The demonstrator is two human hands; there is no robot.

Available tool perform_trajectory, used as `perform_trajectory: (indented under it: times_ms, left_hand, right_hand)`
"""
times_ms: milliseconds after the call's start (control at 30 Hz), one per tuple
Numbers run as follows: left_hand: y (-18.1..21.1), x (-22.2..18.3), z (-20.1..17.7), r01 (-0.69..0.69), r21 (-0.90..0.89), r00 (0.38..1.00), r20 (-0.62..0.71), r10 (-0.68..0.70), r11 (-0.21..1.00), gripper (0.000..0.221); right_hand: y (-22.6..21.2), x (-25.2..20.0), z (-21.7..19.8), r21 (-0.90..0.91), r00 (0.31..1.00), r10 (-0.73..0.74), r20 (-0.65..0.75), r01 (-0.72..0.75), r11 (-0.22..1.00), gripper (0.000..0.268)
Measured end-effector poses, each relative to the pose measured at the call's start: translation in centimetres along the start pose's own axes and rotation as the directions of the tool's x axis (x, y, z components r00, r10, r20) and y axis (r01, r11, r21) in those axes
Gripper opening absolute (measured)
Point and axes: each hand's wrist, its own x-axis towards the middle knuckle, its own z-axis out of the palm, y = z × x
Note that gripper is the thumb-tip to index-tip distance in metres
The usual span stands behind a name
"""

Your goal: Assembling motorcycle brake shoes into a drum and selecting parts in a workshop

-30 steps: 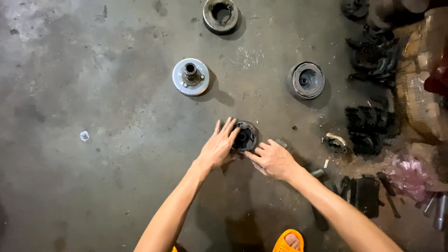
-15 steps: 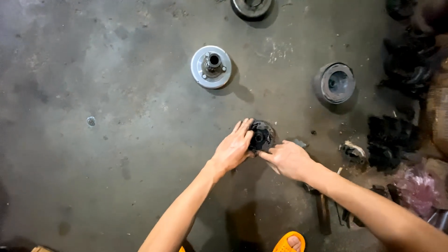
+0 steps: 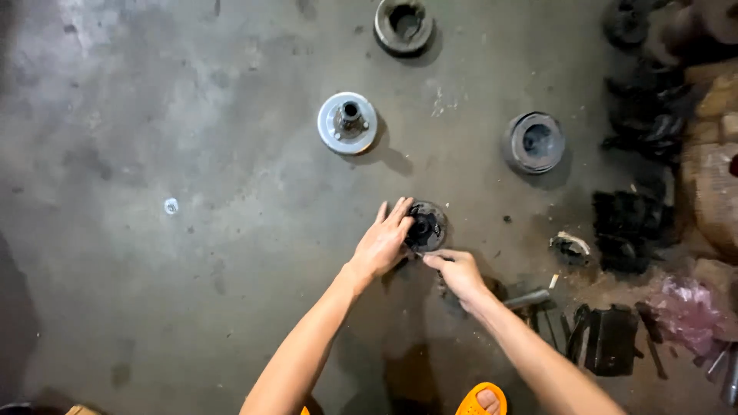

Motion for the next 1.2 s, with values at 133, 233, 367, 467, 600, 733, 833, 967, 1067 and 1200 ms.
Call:
perform_trajectory:
  times_ms: [133, 233, 367, 467, 600, 733, 833, 967, 1067, 1200]
  left_hand:
    - [1.7, -1.1, -0.2, 0.034, 0.121, 0.999, -0.043, -0.029, 0.992, 0.075]
    - [0.7, -1.4, 2.8, -0.058, 0.198, 0.953, -0.282, 0.113, 0.979, 0.044]
    - [0.3, -1.5, 4.7, -0.187, 0.316, 0.91, -0.301, 0.286, 0.93, 0.01]
    - [0.4, -1.5, 5.1, -0.278, 0.413, 0.87, -0.274, 0.41, 0.867, 0.005]
    - [2.0, -1.4, 4.3, -0.309, 0.504, 0.835, -0.262, 0.484, 0.807, 0.01]
    - [2.5, -1.4, 5.3, -0.275, 0.524, 0.873, -0.216, 0.438, 0.806, 0.01]
    - [1.1, -2.3, 6.9, -0.298, 0.51, 0.886, -0.167, 0.433, 0.807, 0.021]
    - [-2.6, -1.2, 2.9, 0.002, 0.588, 0.927, -0.304, 0.219, 0.809, 0.014]
    - [-4.7, -0.7, 1.4, 0.328, 0.429, 0.944, -0.174, -0.28, 0.842, 0.04]
    - [3.9, 1.2, -2.0, 0.379, 0.385, 0.925, -0.139, -0.354, 0.841, 0.08]
  right_hand:
    - [2.2, 0.3, 0.0, 0.135, 0.998, 0.066, -0.012, -0.064, 0.989, 0.027]
    - [-1.5, -4.6, -3.5, -0.172, 0.999, -0.049, 0.0, 0.048, 0.984, 0.035]
    - [1.4, -3.3, -4.4, -0.542, 0.993, -0.111, -0.047, 0.068, 0.838, 0.034]
    - [0.1, -3.4, -4.3, -0.562, 0.994, -0.109, -0.023, 0.077, 0.824, 0.035]
    - [0.4, -2.3, -4.4, -0.624, 0.993, -0.106, 0.042, 0.109, 0.774, 0.04]
    - [0.2, -2.7, -5.0, -0.605, 0.993, -0.108, 0.039, 0.11, 0.789, 0.038]
    - [0.0, -2.8, -4.9, -0.592, 0.994, -0.093, 0.061, 0.111, 0.798, 0.04]
    - [-1.6, -4.0, -5.3, -0.565, 0.994, -0.075, 0.075, 0.104, 0.819, 0.044]
    - [-1.5, -3.8, -5.4, -0.564, 0.994, -0.067, 0.082, 0.102, 0.82, 0.044]
    - [-1.6, -4.2, -5.5, -0.557, 0.994, -0.082, 0.072, 0.108, 0.823, 0.039]
